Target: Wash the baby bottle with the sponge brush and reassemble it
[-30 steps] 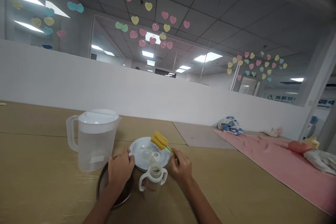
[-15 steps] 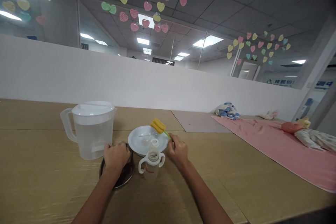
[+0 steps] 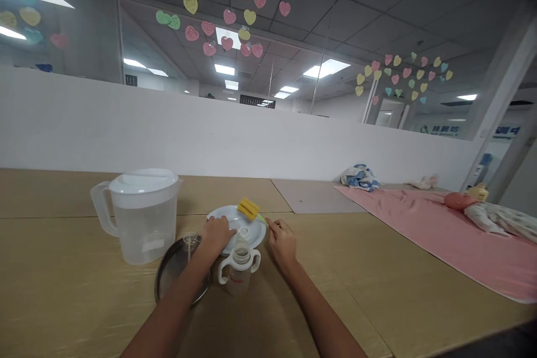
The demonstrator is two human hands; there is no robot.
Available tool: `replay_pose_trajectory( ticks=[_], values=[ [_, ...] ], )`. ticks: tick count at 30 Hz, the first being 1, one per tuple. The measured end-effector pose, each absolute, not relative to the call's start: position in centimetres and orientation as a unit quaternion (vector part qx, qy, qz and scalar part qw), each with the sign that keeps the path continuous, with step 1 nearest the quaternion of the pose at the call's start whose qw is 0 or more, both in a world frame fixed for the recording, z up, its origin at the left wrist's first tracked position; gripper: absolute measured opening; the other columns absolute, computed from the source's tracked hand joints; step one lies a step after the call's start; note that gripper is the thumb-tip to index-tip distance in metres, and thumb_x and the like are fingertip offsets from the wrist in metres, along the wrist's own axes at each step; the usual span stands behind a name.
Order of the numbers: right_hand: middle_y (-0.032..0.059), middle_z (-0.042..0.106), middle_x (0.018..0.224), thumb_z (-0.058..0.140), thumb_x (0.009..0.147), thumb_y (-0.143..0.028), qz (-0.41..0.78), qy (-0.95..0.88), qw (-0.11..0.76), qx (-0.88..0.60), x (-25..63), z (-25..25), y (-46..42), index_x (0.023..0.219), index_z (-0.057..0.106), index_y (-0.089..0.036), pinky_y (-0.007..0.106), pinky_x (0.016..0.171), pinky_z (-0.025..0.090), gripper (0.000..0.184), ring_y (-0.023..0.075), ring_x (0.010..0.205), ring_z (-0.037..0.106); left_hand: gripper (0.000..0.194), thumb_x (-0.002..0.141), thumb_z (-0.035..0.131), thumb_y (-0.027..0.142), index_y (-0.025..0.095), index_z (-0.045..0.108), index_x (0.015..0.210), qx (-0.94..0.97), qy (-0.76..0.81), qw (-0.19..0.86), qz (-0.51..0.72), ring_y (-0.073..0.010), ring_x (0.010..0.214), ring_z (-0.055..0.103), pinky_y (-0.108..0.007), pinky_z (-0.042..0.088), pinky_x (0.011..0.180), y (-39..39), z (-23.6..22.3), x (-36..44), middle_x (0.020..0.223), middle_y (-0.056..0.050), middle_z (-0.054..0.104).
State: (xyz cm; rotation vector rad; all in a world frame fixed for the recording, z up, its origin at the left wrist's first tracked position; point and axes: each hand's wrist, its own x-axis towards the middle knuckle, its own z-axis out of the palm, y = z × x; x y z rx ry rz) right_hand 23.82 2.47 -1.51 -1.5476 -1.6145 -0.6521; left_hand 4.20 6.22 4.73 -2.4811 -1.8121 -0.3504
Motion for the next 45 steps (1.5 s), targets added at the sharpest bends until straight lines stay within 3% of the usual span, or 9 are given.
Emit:
replay_pose_trajectory(
  ticks=[3, 5, 8, 13, 24, 29, 33, 40, 45],
  values=[
    [0.0012, 0.063, 0.073, 0.05, 0.077, -0.006, -0.267, -0.634, 0.384, -0.616, 24.1, -1.7, 2.7, 0.097, 0.069, -0.029, 0.031, 0.083, 0.035, 0.035, 0.0144, 0.069, 0.053, 0.028, 0.074, 0.057, 0.032, 0.009, 0.067, 0.088, -0.807, -0.58, 0.023, -0.108, -0.0313, 0.096, 0.06, -0.04, 0.04, 0.083, 6.6, 4.5, 4.2, 0.089, -0.018, 0.069],
    [-0.0002, 0.063, 0.073, 0.051, 0.077, -0.005, -0.274, -0.63, 0.387, -0.615, 24.3, -1.7, 2.8, 0.094, 0.07, -0.031, 0.039, 0.094, 0.027, 0.037, 0.014, 0.069, 0.053, 0.03, 0.076, 0.055, 0.03, 0.011, 0.066, 0.096, -0.805, -0.579, 0.033, -0.121, -0.0311, 0.098, 0.058, -0.042, 0.038, 0.086, 6.1, 4.3, 3.5, 0.093, -0.017, 0.068],
    [-0.0012, 0.063, 0.073, 0.052, 0.076, -0.005, -0.285, -0.631, 0.404, -0.598, 24.2, -1.5, 2.7, 0.091, 0.07, -0.031, 0.043, 0.097, 0.02, 0.035, 0.0131, 0.069, 0.053, 0.042, 0.081, 0.046, 0.03, 0.014, 0.054, 0.118, -0.789, -0.574, 0.081, -0.206, -0.0304, 0.101, 0.056, -0.044, 0.035, 0.087, 5.0, 3.5, 1.6, 0.104, -0.015, 0.065],
    [-0.0011, 0.064, 0.079, 0.05, 0.076, -0.005, -0.338, -0.686, 0.431, -0.479, 23.5, -0.7, 2.0, 0.095, 0.068, -0.031, 0.046, 0.101, 0.017, 0.036, 0.0122, 0.073, 0.053, 0.045, 0.082, 0.042, 0.028, 0.021, 0.048, 0.126, -0.796, -0.484, 0.093, -0.352, -0.0259, 0.103, 0.052, -0.041, 0.036, 0.089, 3.8, 1.6, -0.6, 0.112, -0.011, 0.06],
    [0.0039, 0.064, 0.088, 0.041, 0.078, 0.001, -0.372, -0.711, 0.467, -0.371, 23.5, -0.2, 1.5, 0.104, 0.064, -0.026, 0.033, 0.081, 0.034, 0.044, 0.0128, 0.081, 0.056, 0.043, 0.084, 0.039, 0.032, 0.019, 0.046, 0.125, -0.813, -0.377, -0.039, -0.442, -0.0221, 0.097, 0.055, -0.036, 0.041, 0.086, 2.5, 1.2, 0.5, 0.111, -0.009, 0.059],
    [0.0051, 0.063, 0.088, 0.04, 0.08, 0.0, -0.341, -0.725, 0.473, -0.368, 23.3, -0.4, 1.6, 0.108, 0.063, -0.025, 0.032, 0.078, 0.036, 0.044, 0.0133, 0.082, 0.056, 0.033, 0.087, 0.036, 0.039, 0.018, 0.06, 0.084, -0.711, -0.45, -0.095, -0.532, -0.0177, 0.071, 0.056, -0.03, 0.043, 0.068, 2.8, 1.1, 0.5, 0.072, -0.002, 0.061],
    [0.006, 0.062, 0.087, 0.04, 0.083, -0.004, -0.325, -0.702, 0.498, -0.391, 23.6, -0.7, 1.8, 0.107, 0.064, -0.024, 0.031, 0.075, 0.038, 0.04, 0.0141, 0.082, 0.056, 0.035, 0.087, 0.03, 0.036, 0.019, 0.055, 0.068, -0.583, -0.503, -0.094, -0.631, -0.0179, 0.072, 0.053, -0.031, 0.042, 0.07, 4.1, 0.8, -0.5, 0.071, -0.003, 0.055],
    [0.0059, 0.063, 0.085, 0.043, 0.084, -0.008, -0.325, -0.662, 0.516, -0.436, 24.4, -1.3, 2.4, 0.106, 0.065, -0.023, 0.031, 0.076, 0.039, 0.034, 0.0147, 0.081, 0.057, 0.021, 0.079, 0.046, 0.04, 0.019, 0.052, 0.08, -0.525, -0.568, -0.082, -0.629, -0.0204, 0.088, 0.05, -0.036, 0.044, 0.083, 4.6, 1.4, -1.3, 0.084, -0.004, 0.049],
    [0.0051, 0.063, 0.085, 0.044, 0.084, -0.009, -0.318, -0.669, 0.508, -0.44, 24.3, -1.4, 2.4, 0.105, 0.066, -0.024, 0.03, 0.076, 0.039, 0.034, 0.014, 0.081, 0.057, 0.027, 0.072, 0.056, 0.029, 0.021, 0.049, 0.097, -0.529, -0.555, -0.069, -0.638, -0.0196, 0.096, 0.051, -0.036, 0.043, 0.089, 4.1, 1.3, -0.8, 0.096, -0.005, 0.049]
  ],
)
